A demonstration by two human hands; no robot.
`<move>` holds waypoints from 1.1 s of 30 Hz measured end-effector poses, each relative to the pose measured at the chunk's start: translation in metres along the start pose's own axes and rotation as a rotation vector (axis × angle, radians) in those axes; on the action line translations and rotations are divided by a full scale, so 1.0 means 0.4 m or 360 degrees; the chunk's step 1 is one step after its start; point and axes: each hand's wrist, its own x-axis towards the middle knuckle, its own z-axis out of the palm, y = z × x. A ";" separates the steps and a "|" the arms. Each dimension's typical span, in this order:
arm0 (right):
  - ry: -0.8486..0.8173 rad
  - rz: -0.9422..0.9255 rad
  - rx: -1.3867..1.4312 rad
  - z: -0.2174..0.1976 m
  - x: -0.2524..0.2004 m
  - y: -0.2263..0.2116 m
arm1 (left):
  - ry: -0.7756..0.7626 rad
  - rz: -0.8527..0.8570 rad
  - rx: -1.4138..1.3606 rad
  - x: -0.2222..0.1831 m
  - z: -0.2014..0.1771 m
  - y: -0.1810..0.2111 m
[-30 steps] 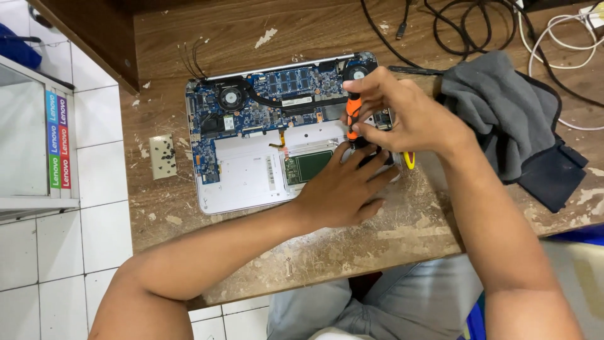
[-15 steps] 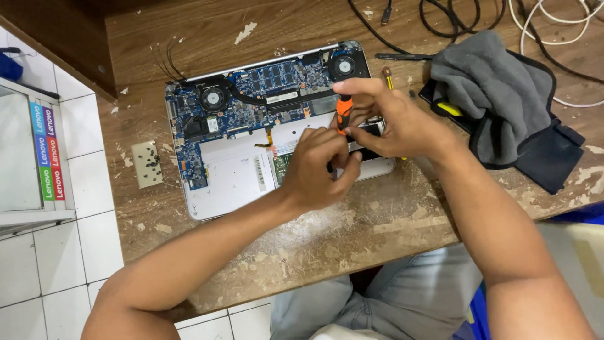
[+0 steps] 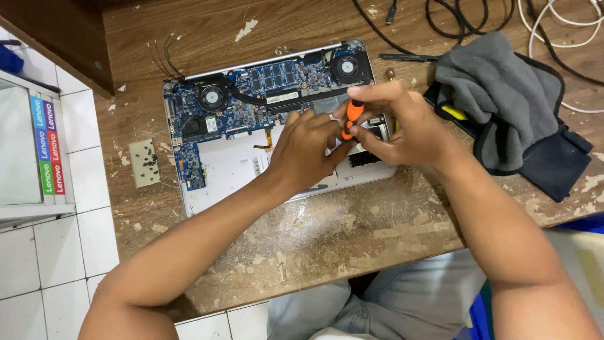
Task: Reassembling internal components of a laptop by positioning parts and fastening them with a screwdriver.
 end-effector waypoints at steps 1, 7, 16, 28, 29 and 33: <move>-0.0007 -0.0006 0.0005 0.004 -0.001 0.003 | 0.0007 -0.0006 0.0006 -0.001 0.002 -0.007; 0.0038 -0.0027 -0.0006 -0.009 -0.049 0.064 | -0.0038 0.0034 -0.0013 -0.001 0.006 -0.019; 0.0020 0.0058 0.0364 -0.001 -0.024 0.034 | -0.0032 0.0160 0.0222 -0.006 0.005 -0.005; 0.0041 0.0079 0.0028 -0.029 -0.065 0.070 | 0.0112 0.0320 0.0651 -0.022 0.051 -0.018; 0.0038 0.0077 -0.0008 -0.026 -0.055 0.059 | 0.0113 0.0331 0.0615 -0.021 0.049 -0.019; 0.0032 0.0104 -0.0028 -0.029 -0.065 0.068 | 0.0084 0.0341 0.0439 -0.016 0.035 -0.022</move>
